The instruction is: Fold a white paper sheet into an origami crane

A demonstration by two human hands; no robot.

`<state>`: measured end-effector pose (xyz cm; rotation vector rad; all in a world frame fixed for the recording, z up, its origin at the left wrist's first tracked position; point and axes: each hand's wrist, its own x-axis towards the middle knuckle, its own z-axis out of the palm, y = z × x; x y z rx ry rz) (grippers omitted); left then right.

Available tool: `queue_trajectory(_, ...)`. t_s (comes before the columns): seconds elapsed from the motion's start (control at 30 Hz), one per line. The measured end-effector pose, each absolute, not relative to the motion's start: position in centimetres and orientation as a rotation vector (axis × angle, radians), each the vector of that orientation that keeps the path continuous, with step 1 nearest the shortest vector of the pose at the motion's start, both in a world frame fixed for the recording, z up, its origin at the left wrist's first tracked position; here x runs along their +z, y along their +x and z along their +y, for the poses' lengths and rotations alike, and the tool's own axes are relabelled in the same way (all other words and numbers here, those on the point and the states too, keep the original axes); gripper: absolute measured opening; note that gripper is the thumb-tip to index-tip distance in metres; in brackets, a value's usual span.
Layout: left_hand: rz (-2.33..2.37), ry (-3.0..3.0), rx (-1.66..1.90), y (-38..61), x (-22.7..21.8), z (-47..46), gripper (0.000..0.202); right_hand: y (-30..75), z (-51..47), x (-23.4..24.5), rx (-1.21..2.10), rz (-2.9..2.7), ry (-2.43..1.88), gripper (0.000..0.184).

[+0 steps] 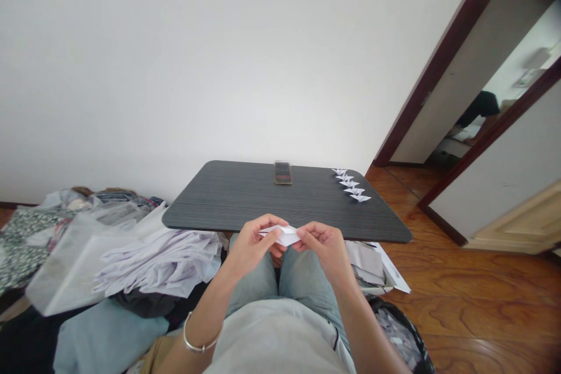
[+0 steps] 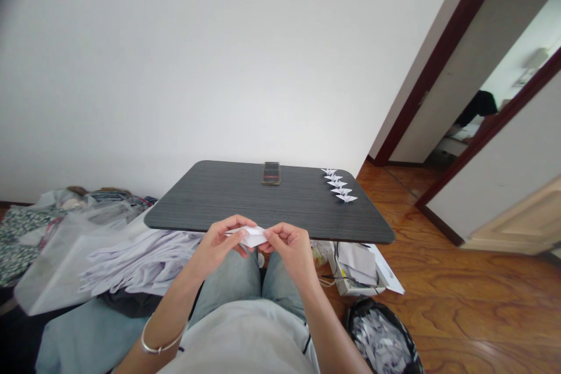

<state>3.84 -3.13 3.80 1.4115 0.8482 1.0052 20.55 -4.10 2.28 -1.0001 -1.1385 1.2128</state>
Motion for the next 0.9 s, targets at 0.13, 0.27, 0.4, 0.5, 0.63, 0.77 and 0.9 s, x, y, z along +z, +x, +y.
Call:
queue_trajectory(0.13, 0.834, 1.337, 1.014, 4.04, 3.91, -3.05, 0.032, 20.46, -4.10, 2.20, 1.197, -1.148, -0.996, 0.022)
queue_trajectory(0.27, 0.943, 1.308, 1.069, 4.14, 3.76, -2.79, 0.028, 20.29, -4.05, 1.86, 1.162, -1.173, -0.994, 0.023)
queue_trajectory(0.4, 0.970, 1.356, 1.090, 4.06, 3.42, -2.59, 0.024, 20.21, -4.04, 1.44, 1.141, -1.196, -0.998, 0.023)
queue_trajectory(0.5, 0.940, 1.359, 1.110, 4.07, 3.36, -2.61, 0.025, 20.19, -4.10, 1.38, 1.140, -1.203, -0.994, 0.023)
queue_trajectory(0.63, 0.886, 1.296, 1.117, 4.33, 3.65, -2.84, 0.025, 20.09, -4.30, 1.71, 1.142, -1.189, -0.988, 0.022)
queue_trajectory(0.77, 0.849, 1.234, 1.149, 4.51, 3.91, -3.05, 0.022, 19.96, -4.42, 2.07, 1.153, -1.184, -0.995, 0.022)
queue_trajectory(0.9, 0.839, 1.238, 1.188, 4.42, 4.10, -3.22, 0.024, 19.85, -4.31, 2.00, 1.137, -1.183, -1.002, 0.022)
